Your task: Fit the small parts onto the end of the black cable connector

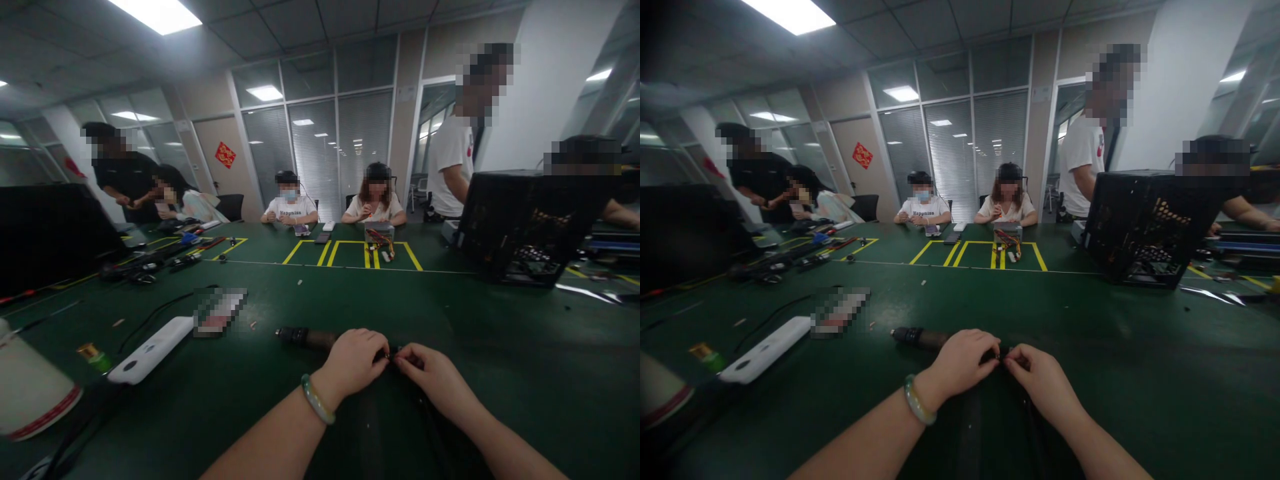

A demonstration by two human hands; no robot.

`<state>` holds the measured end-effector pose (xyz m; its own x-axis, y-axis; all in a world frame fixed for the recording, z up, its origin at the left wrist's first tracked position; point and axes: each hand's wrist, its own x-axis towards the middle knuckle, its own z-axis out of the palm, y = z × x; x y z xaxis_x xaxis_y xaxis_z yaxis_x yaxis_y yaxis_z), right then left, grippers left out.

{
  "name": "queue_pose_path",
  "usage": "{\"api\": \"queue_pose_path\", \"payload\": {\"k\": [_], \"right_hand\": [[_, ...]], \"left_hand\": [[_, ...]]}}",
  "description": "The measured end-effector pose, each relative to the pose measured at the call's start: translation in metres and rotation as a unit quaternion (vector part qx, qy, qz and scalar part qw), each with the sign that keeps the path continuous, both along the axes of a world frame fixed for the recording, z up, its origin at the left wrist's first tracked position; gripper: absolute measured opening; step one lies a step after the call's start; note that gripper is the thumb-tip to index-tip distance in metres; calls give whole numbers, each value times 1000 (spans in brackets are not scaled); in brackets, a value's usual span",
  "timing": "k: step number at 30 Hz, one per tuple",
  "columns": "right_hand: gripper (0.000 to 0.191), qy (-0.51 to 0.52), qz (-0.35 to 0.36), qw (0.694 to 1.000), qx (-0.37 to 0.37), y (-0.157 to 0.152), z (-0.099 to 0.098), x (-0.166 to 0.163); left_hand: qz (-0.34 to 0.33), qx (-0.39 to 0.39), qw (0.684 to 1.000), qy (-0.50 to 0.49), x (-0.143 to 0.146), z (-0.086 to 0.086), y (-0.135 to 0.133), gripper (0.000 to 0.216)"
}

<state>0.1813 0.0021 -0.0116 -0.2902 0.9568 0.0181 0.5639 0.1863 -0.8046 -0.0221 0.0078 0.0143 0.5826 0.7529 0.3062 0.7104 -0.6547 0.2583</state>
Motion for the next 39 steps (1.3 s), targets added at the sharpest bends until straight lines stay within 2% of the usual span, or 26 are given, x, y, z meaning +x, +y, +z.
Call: {"api": "queue_pose_path", "payload": {"k": [15, 24, 33, 39], "right_hand": [[23, -31, -11, 999, 2, 2, -3, -1], [20, -68, 14, 997, -21, 14, 7, 0], [22, -45, 8, 999, 8, 9, -5, 2], [21, -39, 10, 999, 11, 8, -2, 2]], "left_hand": [[7, 22, 1000, 16, 1, -5, 2, 9], [13, 33, 999, 9, 3, -9, 3, 10], [20, 31, 999, 17, 3, -6, 2, 9], [14, 21, 1000, 6, 2, -5, 2, 6]]}}
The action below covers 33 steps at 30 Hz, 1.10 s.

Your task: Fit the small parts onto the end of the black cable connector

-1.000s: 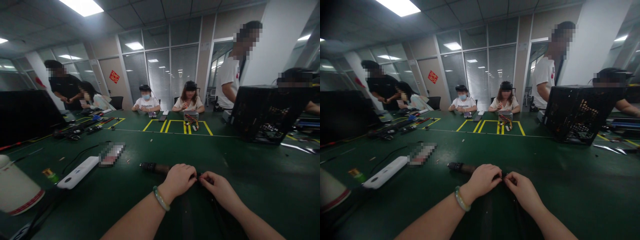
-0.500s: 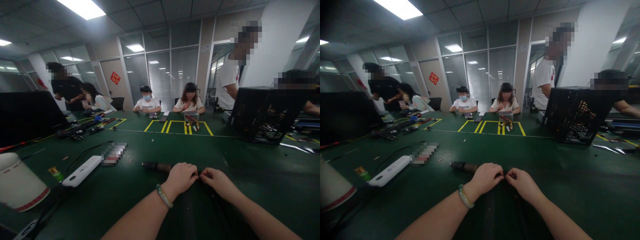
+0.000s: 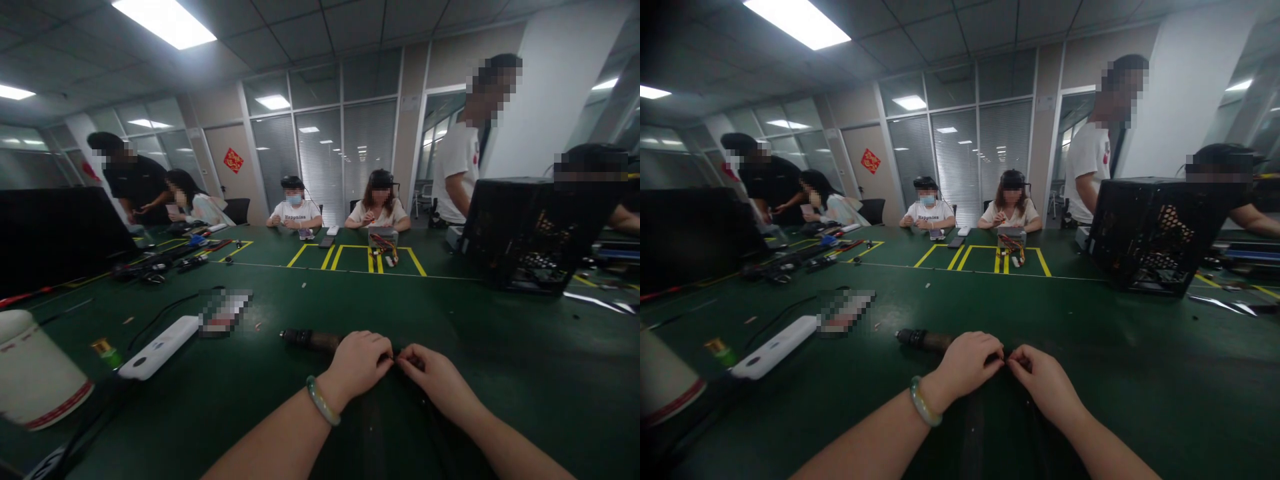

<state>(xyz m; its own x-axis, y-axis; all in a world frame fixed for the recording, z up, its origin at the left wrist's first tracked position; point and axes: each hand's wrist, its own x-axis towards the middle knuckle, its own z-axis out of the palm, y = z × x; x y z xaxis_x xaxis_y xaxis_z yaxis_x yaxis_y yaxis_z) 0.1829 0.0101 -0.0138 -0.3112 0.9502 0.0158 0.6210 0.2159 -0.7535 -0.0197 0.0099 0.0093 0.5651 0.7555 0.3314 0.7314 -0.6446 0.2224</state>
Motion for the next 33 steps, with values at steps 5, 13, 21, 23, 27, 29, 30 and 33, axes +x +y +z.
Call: {"api": "queue_pose_path", "payload": {"k": [5, 13, 21, 23, 27, 29, 30, 33], "right_hand": [[21, -1, 2, 1000, 3, 1, -2, 0], [19, 1, 5, 1000, 6, 1, 2, -1], [19, 13, -1, 1000, -1, 0, 3, -2], [19, 18, -4, 1000, 4, -1, 2, -2], [20, 11, -3, 1000, 3, -2, 4, -2], [20, 7, -1, 1000, -4, -2, 6, -2], [20, 6, 0, 1000, -5, -2, 7, -2], [20, 3, 2, 1000, 1, -1, 6, -3]], "left_hand": [[-10, -4, 1000, -16, -1, 0, 1, 6], [-3, 3, 1000, -15, -1, -2, 3, 8], [13, -13, 1000, -11, 0, 1, 2, 13], [13, -17, 1000, -10, 0, 1, 2, 13], [9, -16, 1000, -14, 1, 2, 1, 11], [9, -16, 1000, -10, 0, 2, 1, 11], [8, -16, 1000, -7, 0, 3, 1, 11], [7, -12, 1000, 5, 0, 3, 0, 10]]}}
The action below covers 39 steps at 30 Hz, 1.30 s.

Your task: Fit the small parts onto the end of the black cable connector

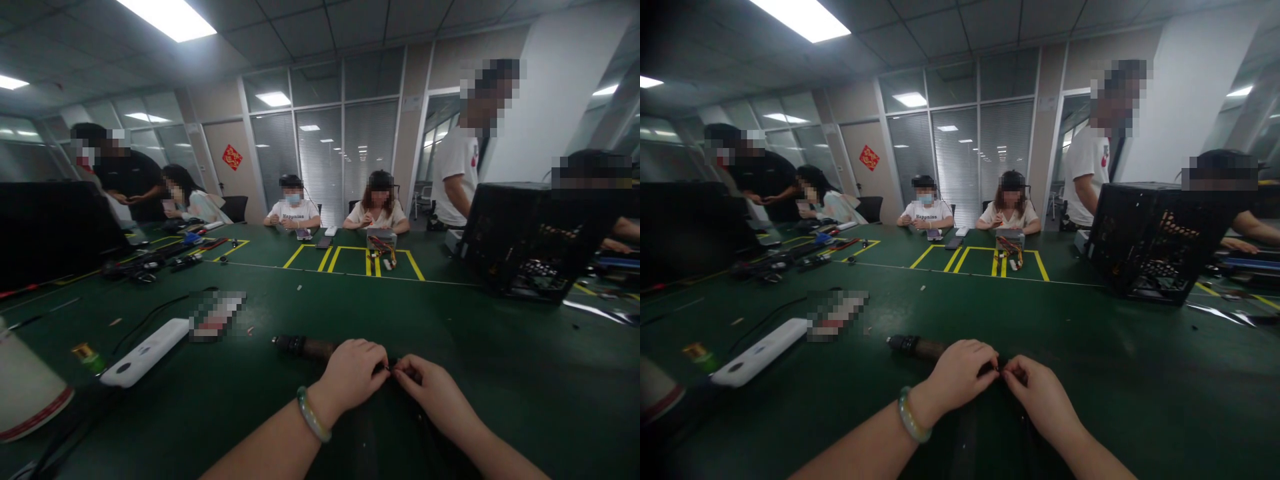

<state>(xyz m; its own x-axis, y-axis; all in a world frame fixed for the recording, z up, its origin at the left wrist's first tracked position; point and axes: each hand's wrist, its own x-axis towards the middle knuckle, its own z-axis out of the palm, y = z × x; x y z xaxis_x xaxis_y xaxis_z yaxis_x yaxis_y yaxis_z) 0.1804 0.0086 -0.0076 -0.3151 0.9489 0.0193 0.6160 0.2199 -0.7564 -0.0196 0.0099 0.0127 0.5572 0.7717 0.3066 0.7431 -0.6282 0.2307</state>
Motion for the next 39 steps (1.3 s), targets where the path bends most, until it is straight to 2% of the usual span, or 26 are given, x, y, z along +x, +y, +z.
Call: {"api": "queue_pose_path", "payload": {"k": [7, 14, 29, 39], "right_hand": [[20, -5, 2, 1000, 17, 2, -7, 1], [18, 5, -3, 1000, 26, 0, -4, -1], [19, 2, -1, 1000, 18, -1, -5, -1], [21, 9, -4, 1000, 23, -1, -1, 0]], "left_hand": [[-14, 13, 1000, -7, -1, -1, 0, 8], [-30, 27, 999, -11, -2, -3, 0, 7], [-10, 21, 1000, -7, -3, 0, -1, 6], [-4, 24, 1000, 2, 3, -6, 1, 9]]}}
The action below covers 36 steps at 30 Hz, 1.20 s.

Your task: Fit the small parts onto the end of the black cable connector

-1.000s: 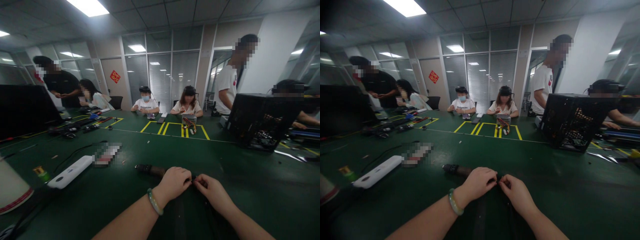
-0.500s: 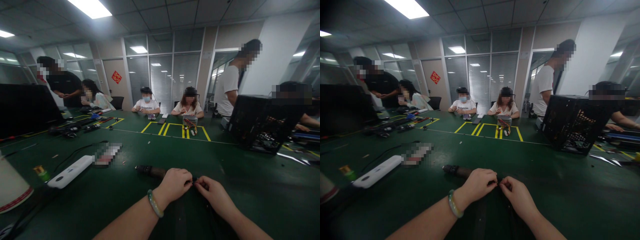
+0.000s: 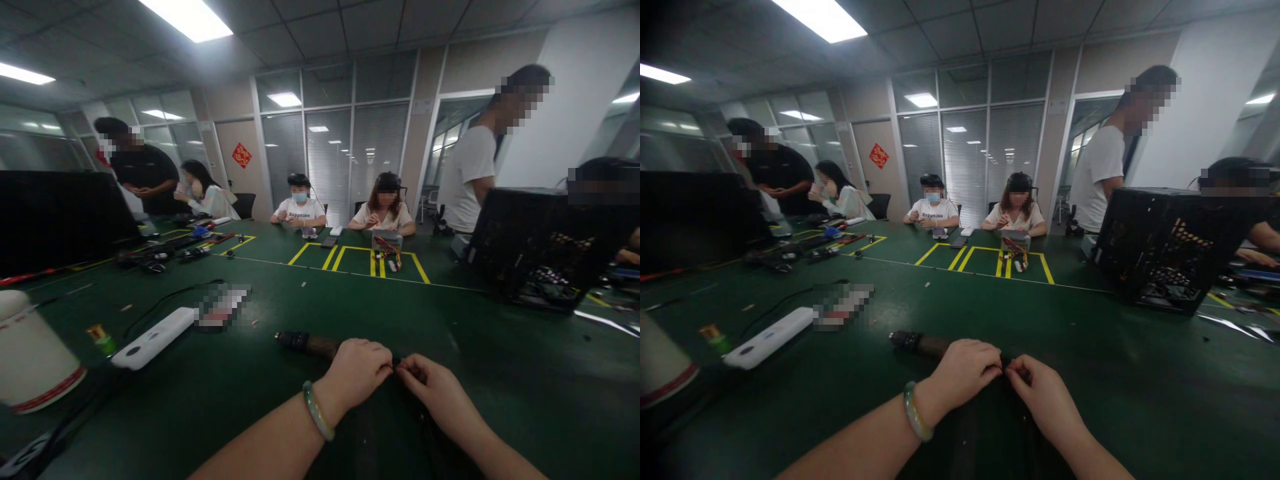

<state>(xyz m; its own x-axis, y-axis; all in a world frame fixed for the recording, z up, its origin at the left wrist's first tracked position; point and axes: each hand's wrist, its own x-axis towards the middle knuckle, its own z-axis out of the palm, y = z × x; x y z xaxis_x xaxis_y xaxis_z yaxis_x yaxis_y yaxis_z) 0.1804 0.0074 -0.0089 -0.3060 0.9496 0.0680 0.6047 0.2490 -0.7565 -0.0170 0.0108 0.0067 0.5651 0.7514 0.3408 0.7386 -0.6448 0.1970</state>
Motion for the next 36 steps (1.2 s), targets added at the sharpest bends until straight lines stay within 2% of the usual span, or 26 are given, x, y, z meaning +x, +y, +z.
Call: {"api": "queue_pose_path", "payload": {"k": [11, 17, 31, 36], "right_hand": [[22, -15, 7, 999, -41, 5, 0, 7], [21, -9, 6, 999, -34, 2, 2, 3], [20, -20, 1, 1000, 2, 3, -5, 4], [21, -20, 7, 1000, -6, 4, -7, 5]], "left_hand": [[19, 7, 999, -31, 7, -4, -1, 6], [16, -3, 999, -47, 5, -5, 1, 4], [0, -4, 1000, -29, 2, -2, 0, 6], [3, -4, 1000, -27, 3, -1, 0, 5]]}}
